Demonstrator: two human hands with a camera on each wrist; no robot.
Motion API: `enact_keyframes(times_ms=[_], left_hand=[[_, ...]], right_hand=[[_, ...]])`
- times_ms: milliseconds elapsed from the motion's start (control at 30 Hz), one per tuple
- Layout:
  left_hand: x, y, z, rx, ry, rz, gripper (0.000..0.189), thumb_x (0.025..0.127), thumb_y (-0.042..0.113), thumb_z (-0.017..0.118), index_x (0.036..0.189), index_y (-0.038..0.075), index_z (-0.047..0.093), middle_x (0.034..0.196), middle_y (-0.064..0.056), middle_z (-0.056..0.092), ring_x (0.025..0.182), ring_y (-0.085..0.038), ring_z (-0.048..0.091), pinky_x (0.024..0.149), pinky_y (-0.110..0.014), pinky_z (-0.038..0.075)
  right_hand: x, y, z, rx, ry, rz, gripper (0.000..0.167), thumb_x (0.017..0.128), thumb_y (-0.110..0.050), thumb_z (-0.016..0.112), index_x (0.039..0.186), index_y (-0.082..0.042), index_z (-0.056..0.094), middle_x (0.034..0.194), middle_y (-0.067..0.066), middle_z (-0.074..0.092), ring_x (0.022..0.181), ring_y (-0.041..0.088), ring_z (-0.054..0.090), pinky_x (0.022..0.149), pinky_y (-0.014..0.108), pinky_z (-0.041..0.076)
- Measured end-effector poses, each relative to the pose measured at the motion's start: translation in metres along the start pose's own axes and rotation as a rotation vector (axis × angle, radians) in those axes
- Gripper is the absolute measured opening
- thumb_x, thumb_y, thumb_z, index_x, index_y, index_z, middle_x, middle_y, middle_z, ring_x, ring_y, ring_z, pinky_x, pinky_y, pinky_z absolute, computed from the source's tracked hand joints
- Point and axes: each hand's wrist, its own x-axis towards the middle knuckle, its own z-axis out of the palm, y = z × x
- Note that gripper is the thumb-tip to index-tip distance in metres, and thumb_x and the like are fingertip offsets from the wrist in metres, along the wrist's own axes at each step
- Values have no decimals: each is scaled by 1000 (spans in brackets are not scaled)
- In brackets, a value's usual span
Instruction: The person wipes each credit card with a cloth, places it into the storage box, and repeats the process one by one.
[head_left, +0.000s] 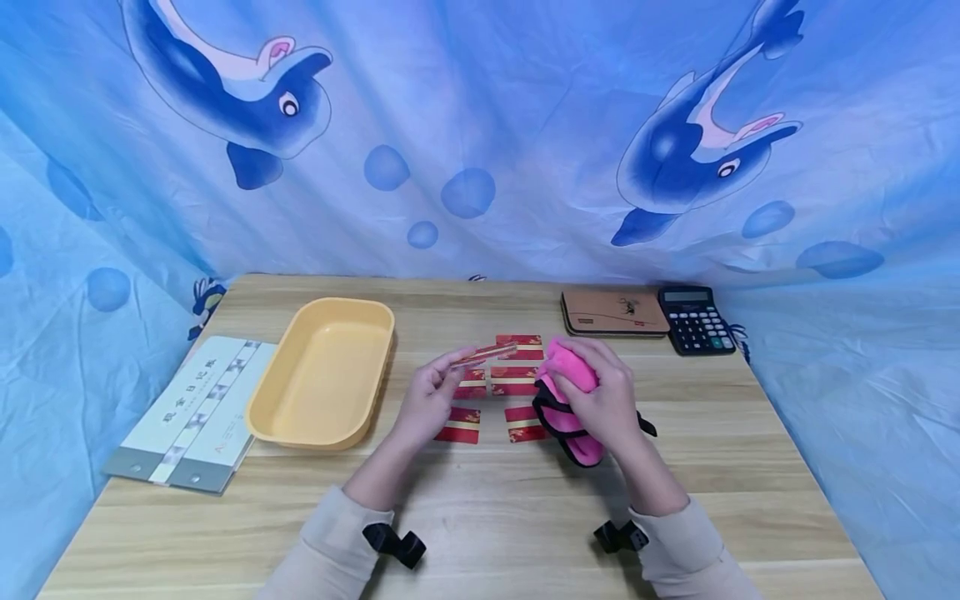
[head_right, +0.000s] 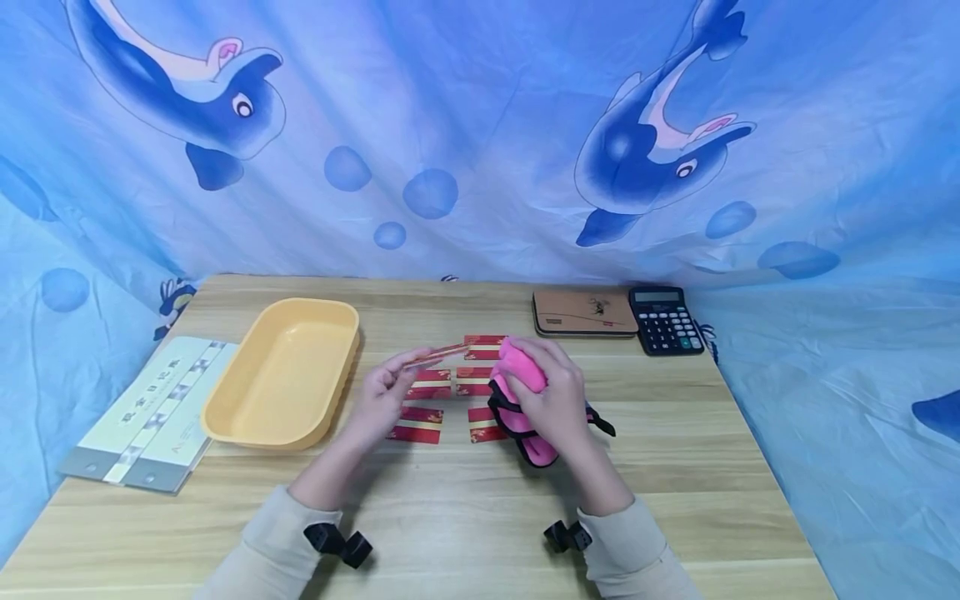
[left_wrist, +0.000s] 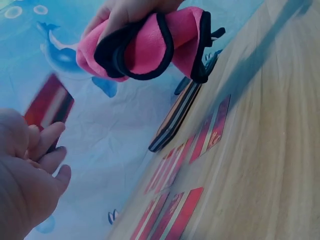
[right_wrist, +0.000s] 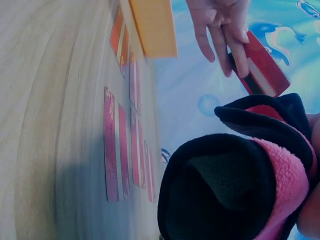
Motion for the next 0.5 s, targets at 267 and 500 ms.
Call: enact_keyframes(times_ms=[267, 500], left_hand=[[5, 4, -2, -86, 22, -72, 33, 109, 9, 43, 134, -6, 59, 132, -26, 62, 114, -39, 66, 97, -43, 54], [9, 5, 0, -124, 59, -104, 30, 108, 3, 42, 130, -11, 58, 128, -30, 62, 107, -44, 67, 95, -36, 55]], right_hand=[[1, -2, 0, 24, 9, 3, 44, 77, -2, 86, 119, -8, 74, 118, 8, 71, 98, 25, 68, 66, 34, 59], [1, -6, 2, 53, 5, -7, 43, 79, -4, 86, 120, -9, 74, 119, 6, 70, 99, 23, 68, 65, 31, 59]])
